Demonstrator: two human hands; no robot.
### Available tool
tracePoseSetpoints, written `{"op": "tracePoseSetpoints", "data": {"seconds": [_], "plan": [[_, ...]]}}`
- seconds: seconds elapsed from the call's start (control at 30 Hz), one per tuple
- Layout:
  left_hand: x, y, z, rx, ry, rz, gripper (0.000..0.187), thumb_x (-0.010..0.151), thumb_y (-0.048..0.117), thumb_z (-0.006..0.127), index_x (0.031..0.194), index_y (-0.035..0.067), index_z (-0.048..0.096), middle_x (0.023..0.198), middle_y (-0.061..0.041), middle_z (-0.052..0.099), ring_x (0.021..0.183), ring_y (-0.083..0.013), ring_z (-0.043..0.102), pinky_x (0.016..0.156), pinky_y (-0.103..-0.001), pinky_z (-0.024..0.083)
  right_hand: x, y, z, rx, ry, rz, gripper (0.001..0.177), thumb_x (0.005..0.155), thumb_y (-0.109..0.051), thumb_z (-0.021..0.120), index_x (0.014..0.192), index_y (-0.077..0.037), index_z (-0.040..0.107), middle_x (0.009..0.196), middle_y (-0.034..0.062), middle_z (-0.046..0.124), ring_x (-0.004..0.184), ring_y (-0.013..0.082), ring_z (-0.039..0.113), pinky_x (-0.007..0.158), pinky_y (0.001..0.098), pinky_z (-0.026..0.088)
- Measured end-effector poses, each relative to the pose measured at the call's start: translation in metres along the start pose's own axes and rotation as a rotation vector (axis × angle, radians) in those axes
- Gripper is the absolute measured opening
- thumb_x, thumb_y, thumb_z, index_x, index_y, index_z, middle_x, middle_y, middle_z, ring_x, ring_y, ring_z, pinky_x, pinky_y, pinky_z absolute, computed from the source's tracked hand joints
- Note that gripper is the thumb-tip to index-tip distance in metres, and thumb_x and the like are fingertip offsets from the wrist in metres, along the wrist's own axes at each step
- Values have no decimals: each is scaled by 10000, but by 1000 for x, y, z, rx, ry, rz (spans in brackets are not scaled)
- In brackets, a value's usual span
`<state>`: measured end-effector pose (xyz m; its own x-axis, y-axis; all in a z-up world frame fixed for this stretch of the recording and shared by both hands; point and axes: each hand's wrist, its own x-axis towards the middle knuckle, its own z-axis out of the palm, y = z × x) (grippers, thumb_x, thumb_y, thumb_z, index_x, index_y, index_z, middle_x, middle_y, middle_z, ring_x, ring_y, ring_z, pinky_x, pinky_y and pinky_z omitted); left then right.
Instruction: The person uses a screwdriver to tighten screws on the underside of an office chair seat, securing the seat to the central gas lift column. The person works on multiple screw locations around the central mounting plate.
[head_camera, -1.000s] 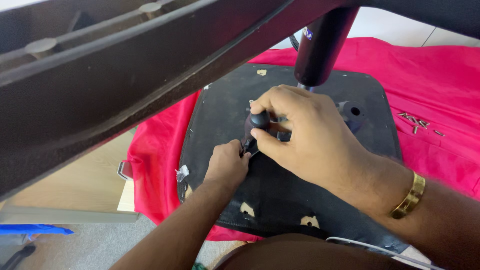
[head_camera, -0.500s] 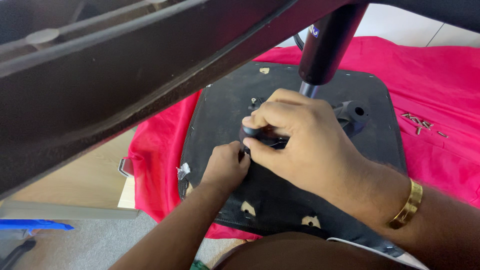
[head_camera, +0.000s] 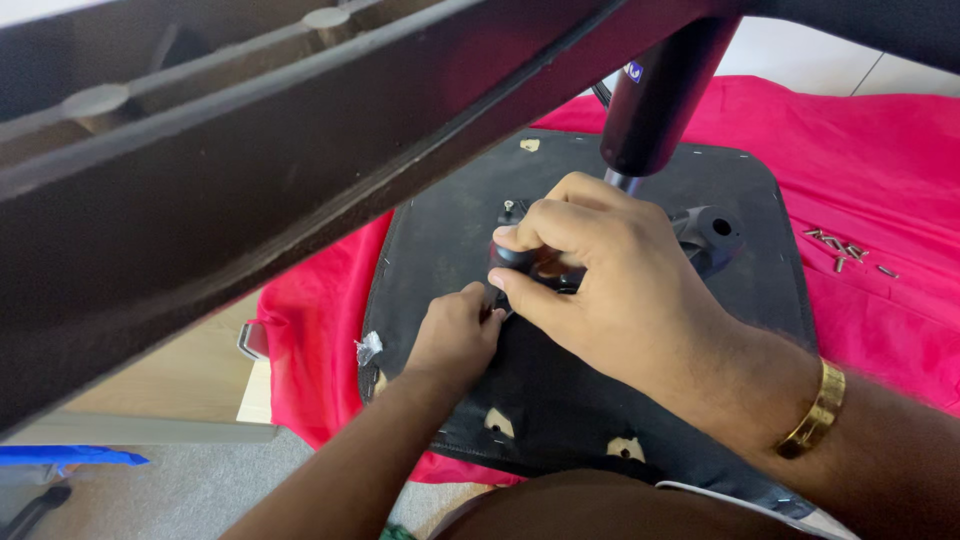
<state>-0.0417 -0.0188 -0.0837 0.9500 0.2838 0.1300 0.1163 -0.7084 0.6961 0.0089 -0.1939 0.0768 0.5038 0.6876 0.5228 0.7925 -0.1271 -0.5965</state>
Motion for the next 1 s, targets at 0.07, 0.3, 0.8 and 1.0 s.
{"op": "tracePoseSetpoints", "data": {"seconds": [0.07, 0.3, 0.8, 1.0], "plan": [[0, -6, -3, -52, -39, -14, 211, 832, 172, 734, 844, -9, 626, 792, -218, 702, 781, -397, 702, 709, -468, 549, -1, 0, 0, 31, -3, -14, 190, 847, -32, 805, 981, 15, 679, 982, 77, 671, 857, 143, 780, 749, 247, 613], [-1, -20, -7, -140, -45, 49, 161, 799, 146, 713, 864, 4, 673, 780, -183, 692, 729, -332, 709, 669, -411, 549, 1, 1, 3, 33, -8, -44, 188, 844, -32, 811, 965, 4, 671, 965, 84, 670, 843, 153, 770, 731, 248, 636], [-5, -31, 4, 17, 26, 173, 199, 857, 166, 695, 843, 1, 585, 848, -234, 669, 844, -448, 653, 758, -531, 516, 2, -7, 7, 8, -21, -111, 223, 833, -9, 792, 1021, 6, 672, 1008, 85, 723, 896, 175, 772, 764, 262, 630], [-9, -22, 0, -29, 73, 208, 123, 898, 127, 653, 938, 16, 620, 885, -222, 684, 863, -449, 651, 752, -534, 508, -1, -9, 8, 68, 21, -142, 238, 838, -67, 824, 976, 15, 648, 1081, 117, 624, 951, 169, 737, 791, 252, 647]]}}
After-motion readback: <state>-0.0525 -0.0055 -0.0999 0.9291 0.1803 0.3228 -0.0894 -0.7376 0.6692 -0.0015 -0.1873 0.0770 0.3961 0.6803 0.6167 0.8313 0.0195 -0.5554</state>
